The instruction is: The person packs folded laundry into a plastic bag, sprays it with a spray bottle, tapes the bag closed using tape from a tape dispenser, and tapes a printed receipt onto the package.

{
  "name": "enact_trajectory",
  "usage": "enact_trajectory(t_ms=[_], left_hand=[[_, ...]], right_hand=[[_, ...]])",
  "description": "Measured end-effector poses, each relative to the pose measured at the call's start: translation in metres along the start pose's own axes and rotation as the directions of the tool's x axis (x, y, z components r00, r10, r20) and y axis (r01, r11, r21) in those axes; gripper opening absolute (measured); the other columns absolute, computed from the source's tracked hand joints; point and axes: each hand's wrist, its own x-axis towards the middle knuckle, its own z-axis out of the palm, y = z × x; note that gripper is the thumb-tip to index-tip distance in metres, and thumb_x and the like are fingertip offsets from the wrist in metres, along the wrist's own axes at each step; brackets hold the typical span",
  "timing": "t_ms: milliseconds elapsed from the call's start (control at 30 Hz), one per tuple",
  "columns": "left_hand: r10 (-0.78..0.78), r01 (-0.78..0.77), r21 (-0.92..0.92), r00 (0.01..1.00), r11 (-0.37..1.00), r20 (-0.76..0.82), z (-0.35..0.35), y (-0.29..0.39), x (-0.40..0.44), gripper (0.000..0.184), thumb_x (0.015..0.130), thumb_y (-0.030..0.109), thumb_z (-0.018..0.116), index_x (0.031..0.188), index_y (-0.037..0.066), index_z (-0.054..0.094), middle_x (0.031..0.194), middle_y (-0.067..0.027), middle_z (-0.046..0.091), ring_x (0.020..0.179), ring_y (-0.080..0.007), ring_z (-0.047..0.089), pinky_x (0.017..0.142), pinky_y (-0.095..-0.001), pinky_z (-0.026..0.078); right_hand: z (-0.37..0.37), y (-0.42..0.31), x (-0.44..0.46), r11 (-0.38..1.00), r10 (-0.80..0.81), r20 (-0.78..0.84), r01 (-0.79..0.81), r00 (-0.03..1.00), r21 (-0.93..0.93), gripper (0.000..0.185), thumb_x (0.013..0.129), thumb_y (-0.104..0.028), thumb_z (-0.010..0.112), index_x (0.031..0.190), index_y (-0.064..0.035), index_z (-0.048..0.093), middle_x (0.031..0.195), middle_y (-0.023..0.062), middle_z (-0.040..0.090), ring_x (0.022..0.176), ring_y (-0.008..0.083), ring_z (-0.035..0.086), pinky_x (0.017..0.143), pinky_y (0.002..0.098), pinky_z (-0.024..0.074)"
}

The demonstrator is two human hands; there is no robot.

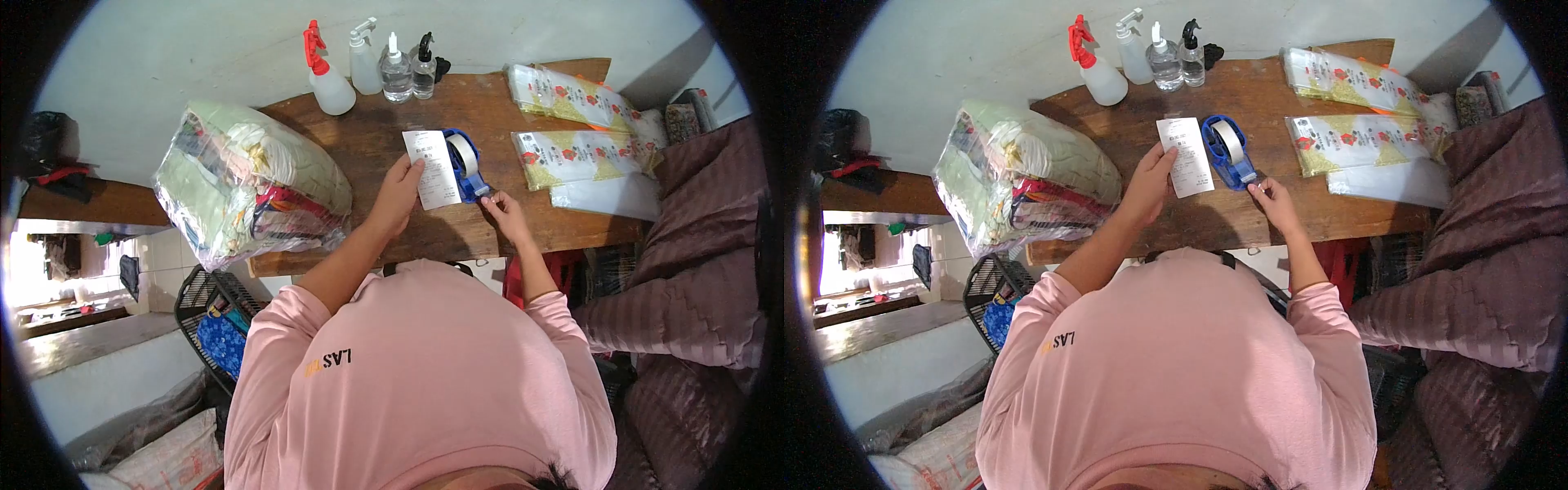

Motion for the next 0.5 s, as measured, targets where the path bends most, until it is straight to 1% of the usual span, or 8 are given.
enact_trajectory(t_ms=[100, 133, 200, 233, 300, 400, 433, 500], left_hand=[[0.009, -0.009, -0.029, 1.000, 1.000, 0.011, 0.006, 0.006, 0.002, 0.027, 0.097, 0.019, 0.042, 0.117, 0.003, 0.050, 0.092, -0.0033, 0.058, 0.079, -0.0111, 0.058, 0.058, -0.0278, 0.051], [0.023, -0.023, -0.044, 1.000, 0.999, 0.014, 0.007, 0.007, 0.002, 0.027, 0.097, 0.019, 0.041, 0.117, 0.003, 0.049, 0.092, -0.0034, 0.058, 0.079, -0.0115, 0.059, 0.057, -0.0283, 0.052], [0.030, -0.031, -0.057, 0.999, 0.998, -0.012, 0.010, 0.008, 0.003, 0.026, 0.097, 0.018, 0.042, 0.116, 0.003, 0.050, 0.092, -0.0036, 0.058, 0.079, -0.0107, 0.058, 0.061, -0.0275, 0.051], [0.030, -0.031, -0.065, 0.999, 0.997, -0.029, 0.010, 0.008, 0.002, 0.025, 0.097, 0.018, 0.042, 0.115, 0.003, 0.051, 0.092, -0.0036, 0.058, 0.080, -0.0103, 0.058, 0.062, -0.0272, 0.051], [0.123, -0.126, -0.029, 0.990, 0.992, -0.068, 0.007, -0.002, 0.010, 0.024, 0.097, 0.018, 0.042, 0.113, 0.002, 0.052, 0.092, -0.0042, 0.058, 0.079, -0.0103, 0.056, 0.066, -0.0272, 0.049], [0.252, -0.246, 0.064, 0.960, 0.967, -0.123, 0.007, -0.014, 0.020, 0.023, 0.097, 0.018, 0.042, 0.109, 0.001, 0.053, 0.092, -0.0050, 0.058, 0.078, -0.0109, 0.053, 0.071, -0.0279, 0.045], [0.294, -0.282, 0.102, 0.945, 0.954, -0.140, 0.009, -0.015, 0.021, 0.023, 0.097, 0.017, 0.042, 0.108, 0.001, 0.053, 0.091, -0.0052, 0.058, 0.078, -0.0112, 0.052, 0.072, -0.0282, 0.044], [0.432, -0.406, 0.206, 0.896, 0.890, -0.099, 0.011, -0.016, 0.021, 0.023, 0.097, 0.017, 0.042, 0.108, 0.000, 0.053, 0.091, -0.0057, 0.058, 0.078, -0.0119, 0.051, 0.071, -0.0292, 0.044]], right_hand=[[0.000, 0.021, 0.005, 0.984, -0.123, -0.109, 0.107, 0.986, -0.143, 0.025, 0.089, -0.021, 0.061, 0.076, -0.0040, 0.049, 0.074, 0.0025, 0.056, 0.068, 0.0093, 0.051, 0.063, 0.0250, 0.0406], [0.001, 0.031, 0.006, 0.993, -0.115, -0.117, 0.113, 0.986, -0.020, 0.024, 0.090, -0.021, 0.060, 0.078, -0.0035, 0.050, 0.074, 0.0036, 0.057, 0.070, 0.0100, 0.053, 0.064, 0.0250, 0.0420], [0.001, 0.046, 0.007, 0.966, -0.104, -0.127, 0.131, 0.986, 0.222, 0.021, 0.092, -0.020, 0.058, 0.081, -0.0025, 0.051, 0.076, 0.0059, 0.060, 0.074, 0.0114, 0.058, 0.067, 0.0249, 0.0448], [0.002, 0.032, 0.002, 0.945, -0.057, -0.093, 0.084, 0.994, 0.317, 0.020, 0.092, -0.020, 0.057, 0.083, -0.0023, 0.052, 0.078, 0.0066, 0.061, 0.076, 0.0121, 0.059, 0.068, 0.0252, 0.0460], [0.007, -0.045, -0.018, 0.870, 0.024, -0.012, -0.015, 1.000, 0.494, 0.019, 0.093, -0.019, 0.055, 0.086, -0.0020, 0.054, 0.080, 0.0080, 0.063, 0.080, 0.0137, 0.062, 0.070, 0.0259, 0.0485], [0.022, -0.112, -0.043, 0.776, -0.035, 0.108, -0.041, 0.994, 0.629, 0.019, 0.094, -0.020, 0.054, 0.087, -0.0022, 0.056, 0.082, 0.0088, 0.065, 0.078, 0.0142, 0.063, 0.071, 0.0276, 0.0511], [0.027, -0.122, -0.047, 0.796, -0.051, 0.111, -0.026, 0.993, 0.604, 0.020, 0.094, -0.020, 0.054, 0.087, -0.0021, 0.056, 0.082, 0.0089, 0.065, 0.076, 0.0139, 0.063, 0.070, 0.0270, 0.0512], [0.035, -0.137, -0.052, 0.834, -0.084, 0.119, 0.005, 0.989, 0.552, 0.020, 0.094, -0.021, 0.053, 0.087, -0.0019, 0.057, 0.080, 0.0091, 0.065, 0.074, 0.0134, 0.063, 0.070, 0.0259, 0.0513]])
